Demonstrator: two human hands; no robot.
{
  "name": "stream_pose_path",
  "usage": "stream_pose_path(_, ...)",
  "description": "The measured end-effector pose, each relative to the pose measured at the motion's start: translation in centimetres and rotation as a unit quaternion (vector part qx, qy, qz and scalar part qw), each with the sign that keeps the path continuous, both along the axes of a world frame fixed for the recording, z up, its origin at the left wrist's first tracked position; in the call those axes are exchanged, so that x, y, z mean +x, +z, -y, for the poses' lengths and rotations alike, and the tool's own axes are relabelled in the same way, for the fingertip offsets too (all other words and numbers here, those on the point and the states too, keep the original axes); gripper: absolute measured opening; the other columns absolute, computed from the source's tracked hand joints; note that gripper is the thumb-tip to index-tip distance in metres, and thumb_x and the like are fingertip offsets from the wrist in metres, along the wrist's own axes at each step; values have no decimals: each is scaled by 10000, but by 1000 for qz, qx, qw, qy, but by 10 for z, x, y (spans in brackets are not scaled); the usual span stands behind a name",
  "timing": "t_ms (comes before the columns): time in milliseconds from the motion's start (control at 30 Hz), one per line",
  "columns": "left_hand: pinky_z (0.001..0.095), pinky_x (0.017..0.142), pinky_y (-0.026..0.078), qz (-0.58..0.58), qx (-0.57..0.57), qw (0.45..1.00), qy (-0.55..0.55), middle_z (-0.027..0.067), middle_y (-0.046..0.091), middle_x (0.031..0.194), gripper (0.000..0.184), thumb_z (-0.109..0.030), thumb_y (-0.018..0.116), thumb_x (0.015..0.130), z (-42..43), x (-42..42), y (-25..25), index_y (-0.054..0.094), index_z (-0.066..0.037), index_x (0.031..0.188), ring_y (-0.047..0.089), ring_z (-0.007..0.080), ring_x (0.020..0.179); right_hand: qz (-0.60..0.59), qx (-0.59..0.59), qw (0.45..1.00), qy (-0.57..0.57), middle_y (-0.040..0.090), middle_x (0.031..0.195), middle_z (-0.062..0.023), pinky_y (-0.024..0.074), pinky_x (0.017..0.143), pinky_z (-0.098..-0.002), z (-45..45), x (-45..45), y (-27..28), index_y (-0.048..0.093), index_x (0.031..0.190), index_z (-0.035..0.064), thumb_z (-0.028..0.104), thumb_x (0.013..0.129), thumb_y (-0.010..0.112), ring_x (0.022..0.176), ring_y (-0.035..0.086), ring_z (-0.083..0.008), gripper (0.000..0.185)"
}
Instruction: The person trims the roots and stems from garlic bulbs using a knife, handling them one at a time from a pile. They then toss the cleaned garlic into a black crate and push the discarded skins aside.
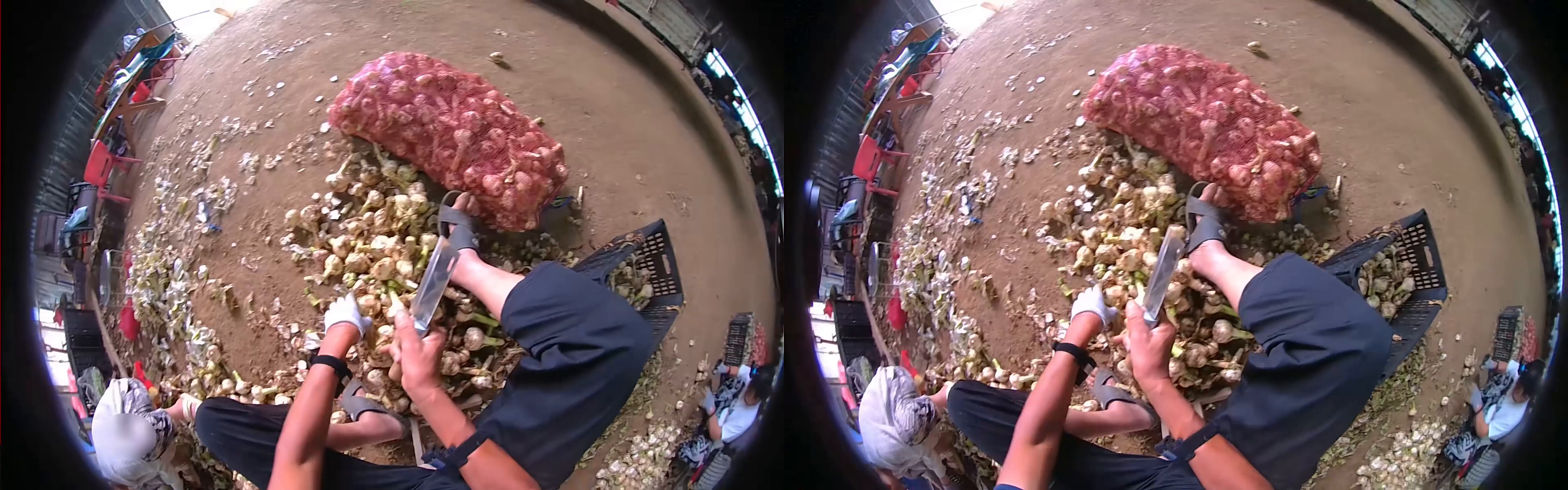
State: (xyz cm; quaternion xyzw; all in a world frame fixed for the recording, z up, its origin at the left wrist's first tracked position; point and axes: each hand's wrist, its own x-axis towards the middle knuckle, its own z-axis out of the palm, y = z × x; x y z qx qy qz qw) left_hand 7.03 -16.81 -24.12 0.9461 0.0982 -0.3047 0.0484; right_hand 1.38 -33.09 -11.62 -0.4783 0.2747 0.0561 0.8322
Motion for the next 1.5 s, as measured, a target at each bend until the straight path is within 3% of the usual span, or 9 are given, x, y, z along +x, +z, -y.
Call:
stream_pose_path(400,494,1023,442,64,44,997,27,194,705,1130,794,-503,821,688,8,2,-27,564,-84,1312,666,363,1079,10,-22,1000,14,566,649,24,532,460,-268,1,-4,-4,626,874,8,264,977,664,498,541,-74,278)
stream_pose_path(467,427,943,515,134,-133,970,154,179,709,1108,791,-380,854,682,-7,2,-16,530,-102,1348,680,325,1036,20,2,1000,-23,560,655,24,548,468,-274,3,-2,-1,626,878,4,255,974,668,513,547,-75,272)
stream_pose_path(600,332,885,536,199,-581,727,308,84,638,1184,737,34,646,767,-12,8,32,408,-145,1442,621,207,1052,58,-56,997,-6,563,674,21,553,466,-269,12,0,6,625,870,2,247,965,681,525,554,-80,268)
stream_pose_path(867,312,948,517,221,-649,701,196,60,534,1336,777,66,568,754,-4,-24,163,381,-135,1481,553,178,1178,180,-373,906,84,645,686,-163,475,573,-439,24,-8,26,654,832,45,246,855,748,604,625,-350,223)
stream_pose_path(1033,379,1004,521,193,-698,640,258,77,520,1375,784,24,600,781,3,-69,227,332,-125,1503,560,205,1225,331,-479,800,146,636,737,-141,512,589,-435,30,-15,65,623,872,51,244,831,742,646,649,-349,231)
stream_pose_path(1300,326,880,546,217,-401,889,46,52,711,1089,399,-195,833,768,-28,-97,226,696,-93,1128,651,128,999,454,-510,704,197,609,795,-101,514,573,-406,28,-33,88,621,920,57,256,809,722,677,660,-303,249)
stream_pose_path(1400,325,888,550,249,-322,912,-59,54,706,1087,568,-176,853,765,-30,-106,228,597,-77,1262,654,134,999,486,-482,698,210,605,785,-107,511,566,-406,28,-36,95,624,925,56,241,809,716,669,657,-302,237)
stream_pose_path(1433,323,913,546,240,-531,803,125,64,689,1121,774,-141,875,741,-20,-111,229,447,-73,1382,647,142,1020,495,-482,693,205,598,773,-106,509,562,-406,27,-36,94,614,899,61,236,812,710,665,656,-297,218)
stream_pose_path(1500,321,923,544,250,-541,793,126,68,676,1143,832,-119,874,736,-15,-109,233,387,-74,1410,641,145,1034,498,-480,692,210,595,770,-104,503,555,-407,25,-36,89,606,882,63,243,808,712,659,652,-296,222)
